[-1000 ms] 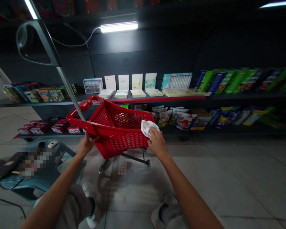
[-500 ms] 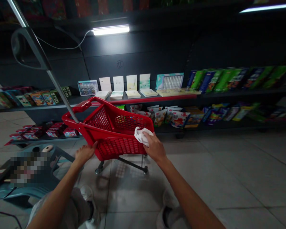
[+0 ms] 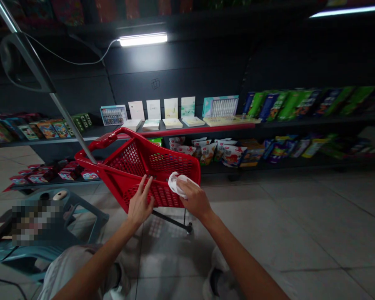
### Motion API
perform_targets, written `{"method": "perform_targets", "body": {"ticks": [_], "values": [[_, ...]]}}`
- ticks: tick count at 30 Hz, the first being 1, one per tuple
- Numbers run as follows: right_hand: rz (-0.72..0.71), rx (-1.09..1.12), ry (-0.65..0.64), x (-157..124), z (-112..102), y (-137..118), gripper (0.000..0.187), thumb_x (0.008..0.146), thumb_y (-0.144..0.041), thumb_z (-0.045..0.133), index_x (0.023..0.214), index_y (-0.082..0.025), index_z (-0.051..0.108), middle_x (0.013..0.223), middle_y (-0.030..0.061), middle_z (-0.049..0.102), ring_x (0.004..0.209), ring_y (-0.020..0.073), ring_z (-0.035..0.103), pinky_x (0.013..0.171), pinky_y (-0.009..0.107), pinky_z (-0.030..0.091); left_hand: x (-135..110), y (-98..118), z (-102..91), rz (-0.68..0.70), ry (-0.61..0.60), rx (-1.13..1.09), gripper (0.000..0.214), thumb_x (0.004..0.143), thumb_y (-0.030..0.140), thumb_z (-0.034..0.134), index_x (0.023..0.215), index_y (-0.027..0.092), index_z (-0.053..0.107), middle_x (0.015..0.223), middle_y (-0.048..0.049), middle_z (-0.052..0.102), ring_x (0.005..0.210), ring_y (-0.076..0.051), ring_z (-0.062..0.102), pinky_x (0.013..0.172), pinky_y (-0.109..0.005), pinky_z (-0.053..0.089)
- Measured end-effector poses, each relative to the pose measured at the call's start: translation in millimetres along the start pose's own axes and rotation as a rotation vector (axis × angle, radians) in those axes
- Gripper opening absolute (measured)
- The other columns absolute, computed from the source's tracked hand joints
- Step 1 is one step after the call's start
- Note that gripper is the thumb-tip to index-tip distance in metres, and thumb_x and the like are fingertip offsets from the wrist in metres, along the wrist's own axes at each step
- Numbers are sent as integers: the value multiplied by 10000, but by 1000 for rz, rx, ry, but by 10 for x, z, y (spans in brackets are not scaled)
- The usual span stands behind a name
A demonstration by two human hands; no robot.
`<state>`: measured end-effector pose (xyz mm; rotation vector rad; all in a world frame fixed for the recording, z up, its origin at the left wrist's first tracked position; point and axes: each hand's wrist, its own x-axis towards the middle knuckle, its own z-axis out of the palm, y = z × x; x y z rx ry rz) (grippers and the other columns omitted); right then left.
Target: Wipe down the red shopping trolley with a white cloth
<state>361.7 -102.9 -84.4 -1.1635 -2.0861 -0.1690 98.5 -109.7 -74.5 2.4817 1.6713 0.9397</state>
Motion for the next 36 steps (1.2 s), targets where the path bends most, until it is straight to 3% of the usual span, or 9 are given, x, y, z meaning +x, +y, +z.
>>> {"method": "perform_targets", "body": {"ticks": [2,7,10,18,26,31,36], "values": [[13,17,-18,4,-36,-46,570,858,-90,560,1418,-194,594,1422,95,659,1333,251,609,1185,425,466,56,-44,-4,-26,-20,47,828,921,207,509,1662,309,154,1742,-74,194,1186,-272,676,838,-388,629],[9,77,-66,-9,-104,-92,661,836,-53,531,1481,-197,551,1491,88,607,1380,243,572,1192,428,456,170,-107,-31,1,-16,141,667,893,242,559,1538,229,386,1610,-137,412,1328,-330,577,1067,-500,512],[-15,116,-82,-39,-117,-28,690,823,-35,493,1494,-187,546,1499,94,598,1396,236,560,1196,430,450,216,-129,-51,-4,-21,138,600,883,280,579,1463,212,442,1542,-158,462,1296,-340,591,1064,-532,494],[-78,200,-117,-112,-233,202,712,806,-6,450,1482,-200,563,1476,83,619,1388,205,570,1189,412,458,273,-212,-77,-1,-20,126,537,875,259,571,1402,242,469,1477,-124,496,1226,-308,626,1038,-484,501],[-16,194,-180,-159,-415,277,714,781,20,469,1422,-251,627,1456,43,640,1391,199,568,1201,397,451,321,-239,-91,-19,8,73,446,899,286,568,1338,240,503,1408,-131,505,1173,-315,641,988,-489,519],[9,201,-158,-172,-351,381,793,744,42,433,1462,-251,596,1490,33,610,1422,189,534,1208,403,442,346,-293,-100,-24,32,4,449,885,324,581,1323,239,522,1373,-124,499,1126,-306,652,969,-488,535],[150,150,-114,-129,-201,763,756,770,16,423,1466,-223,598,1533,45,565,1448,180,502,1238,419,388,350,-316,-105,-30,41,-50,509,802,275,625,1299,213,537,1368,-127,485,1110,-309,648,982,-497,543]]}}
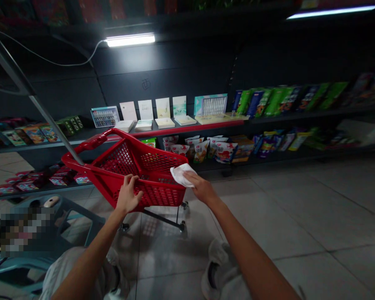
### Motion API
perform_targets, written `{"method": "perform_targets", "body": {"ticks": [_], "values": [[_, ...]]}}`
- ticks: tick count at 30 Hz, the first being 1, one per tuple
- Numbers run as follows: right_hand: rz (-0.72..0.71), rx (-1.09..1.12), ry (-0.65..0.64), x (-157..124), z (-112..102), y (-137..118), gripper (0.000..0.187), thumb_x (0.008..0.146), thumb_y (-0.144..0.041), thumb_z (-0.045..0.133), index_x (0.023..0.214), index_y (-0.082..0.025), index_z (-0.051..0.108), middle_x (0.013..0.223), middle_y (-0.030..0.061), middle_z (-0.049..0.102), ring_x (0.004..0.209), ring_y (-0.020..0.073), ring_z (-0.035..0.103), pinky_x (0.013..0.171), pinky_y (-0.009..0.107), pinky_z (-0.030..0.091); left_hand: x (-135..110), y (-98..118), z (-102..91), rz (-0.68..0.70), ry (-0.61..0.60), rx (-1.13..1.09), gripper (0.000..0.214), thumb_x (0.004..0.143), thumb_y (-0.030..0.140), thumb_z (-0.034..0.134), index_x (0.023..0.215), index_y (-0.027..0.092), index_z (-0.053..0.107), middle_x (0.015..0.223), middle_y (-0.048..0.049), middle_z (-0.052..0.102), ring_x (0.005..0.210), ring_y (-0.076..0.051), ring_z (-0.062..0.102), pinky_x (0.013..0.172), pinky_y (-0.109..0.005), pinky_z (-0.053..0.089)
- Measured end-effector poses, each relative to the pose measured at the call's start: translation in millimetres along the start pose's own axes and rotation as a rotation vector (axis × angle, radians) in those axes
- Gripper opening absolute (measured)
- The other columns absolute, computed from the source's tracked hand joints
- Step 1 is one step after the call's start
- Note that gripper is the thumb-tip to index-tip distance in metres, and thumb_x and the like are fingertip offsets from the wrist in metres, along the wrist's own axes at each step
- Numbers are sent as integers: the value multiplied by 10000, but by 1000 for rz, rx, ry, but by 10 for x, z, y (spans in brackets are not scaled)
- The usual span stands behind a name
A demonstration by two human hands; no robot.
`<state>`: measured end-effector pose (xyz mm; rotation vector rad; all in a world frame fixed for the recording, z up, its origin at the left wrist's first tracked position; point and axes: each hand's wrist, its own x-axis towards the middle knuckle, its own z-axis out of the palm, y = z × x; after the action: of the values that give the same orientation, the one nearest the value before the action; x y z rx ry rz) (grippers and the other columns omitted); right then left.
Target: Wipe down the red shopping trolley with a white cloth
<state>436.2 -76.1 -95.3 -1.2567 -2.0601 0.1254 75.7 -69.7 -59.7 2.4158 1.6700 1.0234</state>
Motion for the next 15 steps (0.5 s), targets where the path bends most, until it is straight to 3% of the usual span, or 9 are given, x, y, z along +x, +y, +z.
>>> {"method": "perform_targets", "body": {"ticks": [3,7,11,15], "values": [[121,12,52,121,64,251,711,767,-13,447,1431,-186,631,1510,69,588,1433,200,520,1240,406,370,-10,-11,-3,-12,0,-50,546,757,244,644,1291,213,537,1366,-124,473,1134,-309,639,998,-490,549],[387,110,160,318,220,412,612,755,-94,548,1346,-167,691,1356,110,703,1285,270,650,1138,418,468,-13,-32,-23,-12,-17,-104,561,744,225,642,1294,229,533,1371,-117,468,1179,-310,628,1045,-497,532],[746,407,281,458,454,365,466,806,-204,560,1237,-131,721,1032,108,802,934,252,752,854,353,591,-12,-54,-39,-5,-20,-121,563,740,212,630,1293,222,532,1374,-124,463,1205,-312,615,1065,-497,519],[820,543,248,433,673,232,275,842,-318,578,950,-125,743,678,88,738,571,194,665,552,266,533,-13,-70,-28,1,-7,-120,581,727,202,634,1298,217,531,1369,-125,465,1207,-306,612,1068,-488,519]]}}
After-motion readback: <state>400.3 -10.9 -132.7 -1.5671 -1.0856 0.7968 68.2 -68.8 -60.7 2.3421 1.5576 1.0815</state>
